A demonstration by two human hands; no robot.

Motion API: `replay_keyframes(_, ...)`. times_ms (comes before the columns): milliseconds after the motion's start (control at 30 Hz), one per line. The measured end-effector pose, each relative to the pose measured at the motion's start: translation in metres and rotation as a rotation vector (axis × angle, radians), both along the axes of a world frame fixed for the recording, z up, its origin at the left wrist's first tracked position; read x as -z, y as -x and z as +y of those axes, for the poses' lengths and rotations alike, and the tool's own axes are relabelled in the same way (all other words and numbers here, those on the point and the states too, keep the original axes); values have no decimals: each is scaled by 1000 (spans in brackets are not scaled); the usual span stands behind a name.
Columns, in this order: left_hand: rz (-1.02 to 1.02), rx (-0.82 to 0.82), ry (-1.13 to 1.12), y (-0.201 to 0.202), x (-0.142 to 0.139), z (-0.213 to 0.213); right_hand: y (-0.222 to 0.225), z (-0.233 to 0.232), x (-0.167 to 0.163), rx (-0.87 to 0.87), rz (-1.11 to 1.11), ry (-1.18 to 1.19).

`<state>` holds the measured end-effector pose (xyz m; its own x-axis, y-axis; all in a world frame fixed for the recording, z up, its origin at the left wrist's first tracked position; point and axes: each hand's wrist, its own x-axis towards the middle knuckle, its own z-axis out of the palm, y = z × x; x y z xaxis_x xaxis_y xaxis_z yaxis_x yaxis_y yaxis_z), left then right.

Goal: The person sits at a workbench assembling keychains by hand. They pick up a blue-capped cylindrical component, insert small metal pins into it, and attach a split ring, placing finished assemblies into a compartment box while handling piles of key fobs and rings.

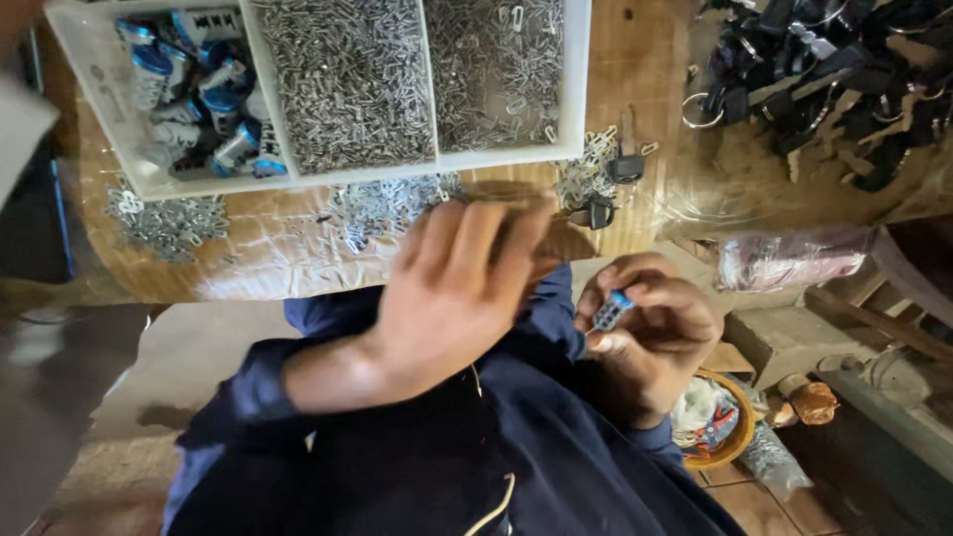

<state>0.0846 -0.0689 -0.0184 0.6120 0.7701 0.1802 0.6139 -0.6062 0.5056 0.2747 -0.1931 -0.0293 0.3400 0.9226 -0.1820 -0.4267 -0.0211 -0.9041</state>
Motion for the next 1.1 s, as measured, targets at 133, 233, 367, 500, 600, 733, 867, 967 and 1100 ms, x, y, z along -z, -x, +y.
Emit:
replay_keyframes(133,-140,31,97,19,-9,0,-5,-5,1,-65,-12,65)
replay_keyframes(233,36,20,-11,18,-13,2,-10,-6,5,-130,-12,101)
replay_keyframes(367,-63,23,108,21,-17,6,-14,-7,5,-174,-3,51)
replay_keyframes(500,83,5,-20,26,-12,-2,-10,-5,6,-234,-21,103)
replay_keyframes(600,23,92,-49,32,0,-7,-3,-1,5,-268,-4,91)
replay_keyframes(733,-222,95,-40,59,3,-5,12,10,4,-314,12,133)
replay_keyframes(867,-223,-248,234,78,-20,-14,28,21,4,-343,48,158)
replay_keyframes(967,-512,-78,272,71,-23,-16,35,29,9,-421,67,114)
replay_keyframes(1100,-562,-54,175,60,-11,-11,38,34,6,-462,-113,79)
